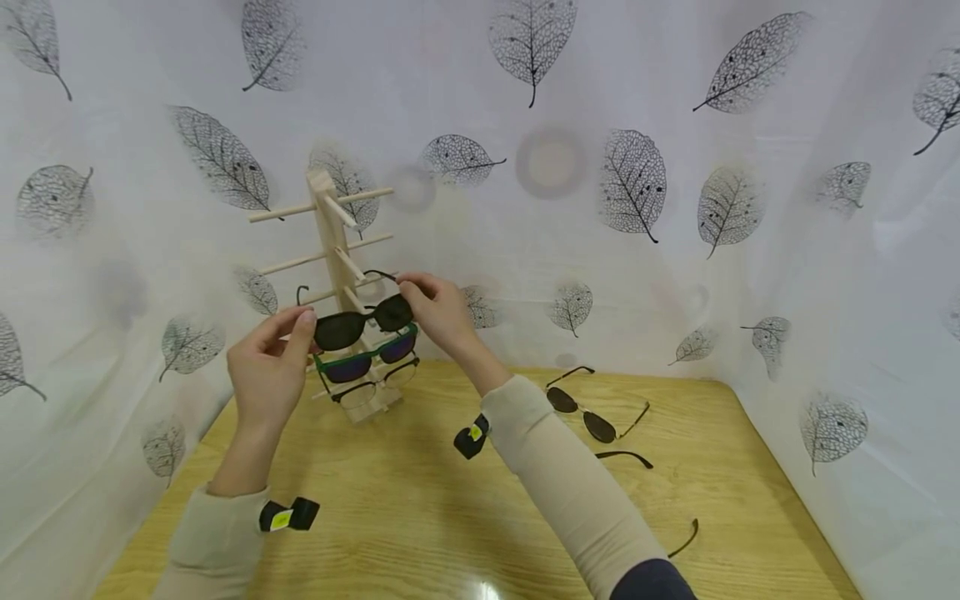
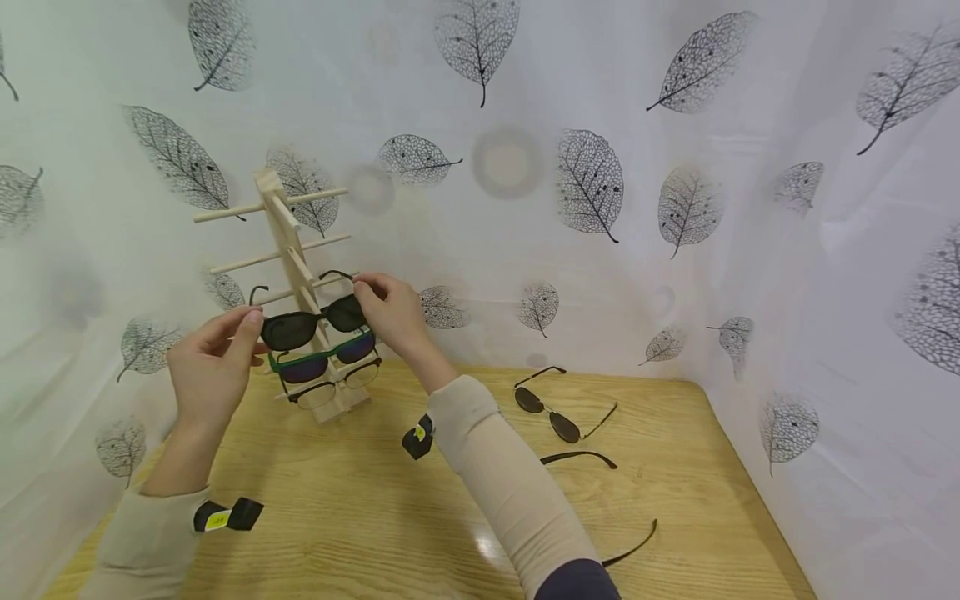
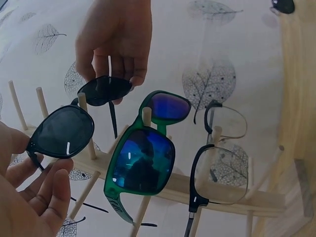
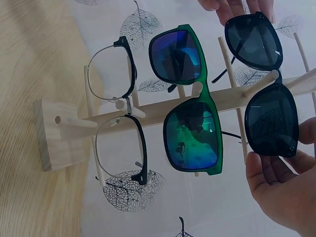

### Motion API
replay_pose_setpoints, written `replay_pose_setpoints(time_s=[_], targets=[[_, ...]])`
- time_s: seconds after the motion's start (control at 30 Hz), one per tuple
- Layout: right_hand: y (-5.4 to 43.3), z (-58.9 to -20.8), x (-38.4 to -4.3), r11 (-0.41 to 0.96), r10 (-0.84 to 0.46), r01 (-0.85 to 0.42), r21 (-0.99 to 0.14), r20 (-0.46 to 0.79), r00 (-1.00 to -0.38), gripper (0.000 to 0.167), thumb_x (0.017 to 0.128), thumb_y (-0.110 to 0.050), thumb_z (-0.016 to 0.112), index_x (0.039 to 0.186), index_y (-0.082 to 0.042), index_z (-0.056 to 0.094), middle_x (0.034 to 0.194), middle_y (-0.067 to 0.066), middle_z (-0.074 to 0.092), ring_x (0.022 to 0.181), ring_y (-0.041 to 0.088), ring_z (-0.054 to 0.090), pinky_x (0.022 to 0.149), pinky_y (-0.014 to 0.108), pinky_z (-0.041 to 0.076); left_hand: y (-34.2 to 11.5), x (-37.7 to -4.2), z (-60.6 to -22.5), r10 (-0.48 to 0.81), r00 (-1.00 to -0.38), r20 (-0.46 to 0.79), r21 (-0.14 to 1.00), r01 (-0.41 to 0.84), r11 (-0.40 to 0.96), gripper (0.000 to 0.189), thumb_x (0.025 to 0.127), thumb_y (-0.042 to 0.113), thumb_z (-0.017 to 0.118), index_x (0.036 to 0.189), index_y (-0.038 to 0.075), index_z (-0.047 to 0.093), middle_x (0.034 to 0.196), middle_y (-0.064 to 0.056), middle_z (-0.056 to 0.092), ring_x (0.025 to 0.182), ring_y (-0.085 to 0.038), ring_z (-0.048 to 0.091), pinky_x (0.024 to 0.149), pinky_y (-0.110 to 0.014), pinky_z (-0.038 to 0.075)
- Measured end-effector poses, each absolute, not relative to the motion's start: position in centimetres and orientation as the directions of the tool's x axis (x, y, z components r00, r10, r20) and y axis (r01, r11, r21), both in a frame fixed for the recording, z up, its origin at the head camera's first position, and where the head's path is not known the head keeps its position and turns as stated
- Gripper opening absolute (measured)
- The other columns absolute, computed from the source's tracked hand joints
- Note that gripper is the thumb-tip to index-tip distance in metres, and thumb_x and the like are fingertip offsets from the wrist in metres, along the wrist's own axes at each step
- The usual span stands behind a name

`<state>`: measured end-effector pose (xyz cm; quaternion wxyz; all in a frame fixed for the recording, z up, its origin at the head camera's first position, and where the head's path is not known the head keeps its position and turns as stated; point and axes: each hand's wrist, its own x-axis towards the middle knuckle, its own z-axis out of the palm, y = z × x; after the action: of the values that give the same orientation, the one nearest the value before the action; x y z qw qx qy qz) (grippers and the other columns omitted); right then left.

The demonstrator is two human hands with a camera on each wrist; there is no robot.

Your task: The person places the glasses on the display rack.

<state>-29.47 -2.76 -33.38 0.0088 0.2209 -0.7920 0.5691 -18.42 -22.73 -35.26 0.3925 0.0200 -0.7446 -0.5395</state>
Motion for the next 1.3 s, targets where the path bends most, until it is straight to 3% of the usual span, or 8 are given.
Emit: replay_pose_setpoints(time_s=[0.27, 0.77, 1.3], targets=[[-2.75, -33.52, -29.6, 0.263, -0.346, -0.37, -0.891, 0.271, -0.898, 0.038, 0.111, -0.032, 0.052, 0.14, -0.015, 0.068, 0.135, 0.007, 0.072, 0.106, 0.022, 0.072, 0.085, 0.029, 0.061, -22.8, -18.49, -35.4, -0.446, -0.687, 0.574, 0.813, 0.412, 0.411, 0.021, 0.102, 0.017, 0.071, 0.116, 0.006, 0.081, 0.073, 0.027, 0.069, 0.057, 0.004, 0.066, 0.052, -0.01, 0.049], [-2.9, -33.76, -29.8, 0.259, -0.335, -0.392, -0.883, 0.298, -0.894, 0.039, 0.11, -0.032, 0.053, 0.14, -0.014, 0.069, 0.128, 0.008, 0.074, 0.083, 0.016, 0.066, 0.073, 0.025, 0.054, -22.95, -18.73, -35.72, -0.457, -0.7, 0.548, 0.83, 0.386, 0.403, 0.026, 0.101, 0.017, 0.071, 0.119, 0.0, 0.079, 0.073, 0.029, 0.068, 0.058, 0.005, 0.065, 0.055, -0.009, 0.051], [-2.94, -33.52, -29.6, 0.272, -0.329, -0.391, -0.879, 0.296, -0.897, 0.038, 0.11, -0.032, 0.053, 0.14, -0.015, 0.069, 0.13, 0.008, 0.074, 0.085, 0.016, 0.066, 0.073, 0.022, 0.052, -22.9, -18.66, -35.68, -0.464, -0.711, 0.528, 0.845, 0.389, 0.366, 0.025, 0.101, 0.016, 0.071, 0.117, -0.003, 0.079, 0.072, 0.028, 0.069, 0.057, 0.003, 0.066, 0.055, -0.01, 0.053]])
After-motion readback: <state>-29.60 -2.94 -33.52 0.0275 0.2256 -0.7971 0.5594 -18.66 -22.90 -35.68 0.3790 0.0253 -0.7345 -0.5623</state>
